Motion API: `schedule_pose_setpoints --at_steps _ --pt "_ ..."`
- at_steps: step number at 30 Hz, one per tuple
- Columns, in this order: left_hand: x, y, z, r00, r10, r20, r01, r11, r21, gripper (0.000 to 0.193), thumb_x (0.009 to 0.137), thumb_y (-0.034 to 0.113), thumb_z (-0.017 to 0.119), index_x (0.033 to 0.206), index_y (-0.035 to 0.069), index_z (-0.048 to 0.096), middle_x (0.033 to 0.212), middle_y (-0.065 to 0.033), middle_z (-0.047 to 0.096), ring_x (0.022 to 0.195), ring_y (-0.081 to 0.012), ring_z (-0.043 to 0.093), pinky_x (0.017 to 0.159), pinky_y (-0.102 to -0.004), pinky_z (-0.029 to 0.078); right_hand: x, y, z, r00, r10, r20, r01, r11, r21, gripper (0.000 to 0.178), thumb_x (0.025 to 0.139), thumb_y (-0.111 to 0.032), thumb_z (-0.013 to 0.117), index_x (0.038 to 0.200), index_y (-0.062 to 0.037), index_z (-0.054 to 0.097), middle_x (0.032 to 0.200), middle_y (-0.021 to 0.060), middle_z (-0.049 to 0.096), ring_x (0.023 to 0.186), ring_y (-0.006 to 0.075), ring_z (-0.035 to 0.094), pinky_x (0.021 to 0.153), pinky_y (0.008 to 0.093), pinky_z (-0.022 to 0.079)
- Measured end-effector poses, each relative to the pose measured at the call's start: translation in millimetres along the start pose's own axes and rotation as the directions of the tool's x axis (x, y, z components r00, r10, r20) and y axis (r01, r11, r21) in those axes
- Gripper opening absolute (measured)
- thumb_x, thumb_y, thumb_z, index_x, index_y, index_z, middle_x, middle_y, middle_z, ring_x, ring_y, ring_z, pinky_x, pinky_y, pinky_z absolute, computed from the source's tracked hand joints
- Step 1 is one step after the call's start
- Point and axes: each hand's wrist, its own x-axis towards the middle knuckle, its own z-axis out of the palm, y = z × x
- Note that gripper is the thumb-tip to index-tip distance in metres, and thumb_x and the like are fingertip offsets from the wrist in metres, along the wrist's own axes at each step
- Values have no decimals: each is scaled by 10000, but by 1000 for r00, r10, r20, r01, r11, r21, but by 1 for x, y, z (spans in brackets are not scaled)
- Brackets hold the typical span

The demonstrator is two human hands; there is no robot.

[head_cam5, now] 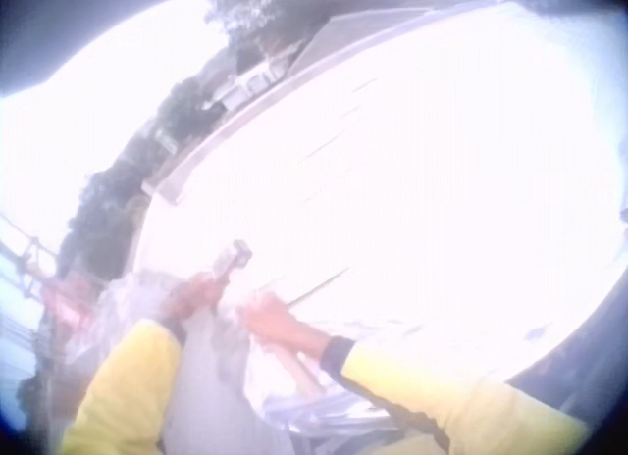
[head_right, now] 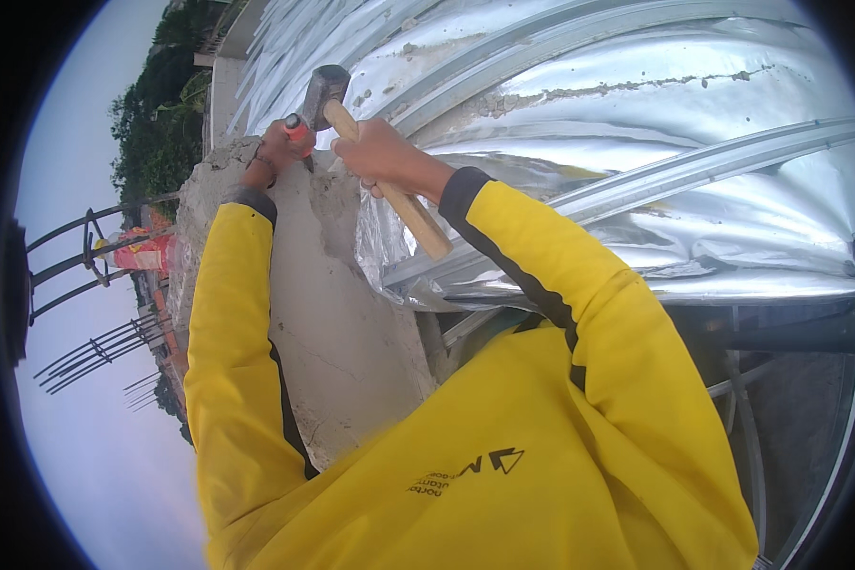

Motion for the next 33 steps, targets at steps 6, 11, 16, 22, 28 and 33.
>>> schedule_pose_setpoints --at_steps 6,11,16,22,28,33 --pt "-12 49 9 998 55 -44 -49 990 128 274 798 347 674 773 74 656 633 -22 611 581 -149 564 588 -322 483 -35 -39 -7 921 -322 -219 333 943 17 326 929 -294 590 801 1 541 572 39 516 399 138 502 381 292 413" --pt "-12 45 7 996 84 -28 -81 992 99 293 802 340 694 819 49 658 673 -38 627 618 -148 573 614 -324 490 6 -81 -8 390 -832 -395 834 501 -231 317 931 -254 598 768 10 537 559 58 516 454 151 500 456 313 399" --pt "-14 -14 14 993 -116 -36 112 990 -85 309 800 343 711 823 39 661 687 -42 637 643 -143 589 627 -325 491 -2 -14 13 995 -96 17 97 962 -254 309 913 -245 576 903 63 568 601 90 558 442 183 560 424 342 453" --pt "-9 51 11 997 9 -74 1 991 136 305 792 357 718 828 59 663 677 -27 643 639 -144 608 616 -331 499 -26 -33 -11 965 -253 -71 235 952 -197 324 908 -271 576 893 53 577 613 102 565 431 183 555 400 333 442" --pt "-20 59 7 998 41 -37 -37 993 112 282 786 342 729 794 69 659 648 -22 628 597 -136 599 584 -305 494 -1 -36 6 673 -705 -222 636 706 -313 329 913 -274 575 893 54 584 619 123 581 414 193 550 403 334 448" --pt "-20 45 16 992 -57 -112 79 975 208 295 773 355 721 787 65 671 693 -49 661 635 -146 624 601 -320 500 -8 -6 2 995 -103 -16 97 972 -215 325 918 -271 582 898 53 562 589 93 545 407 180 544 394 321 447"
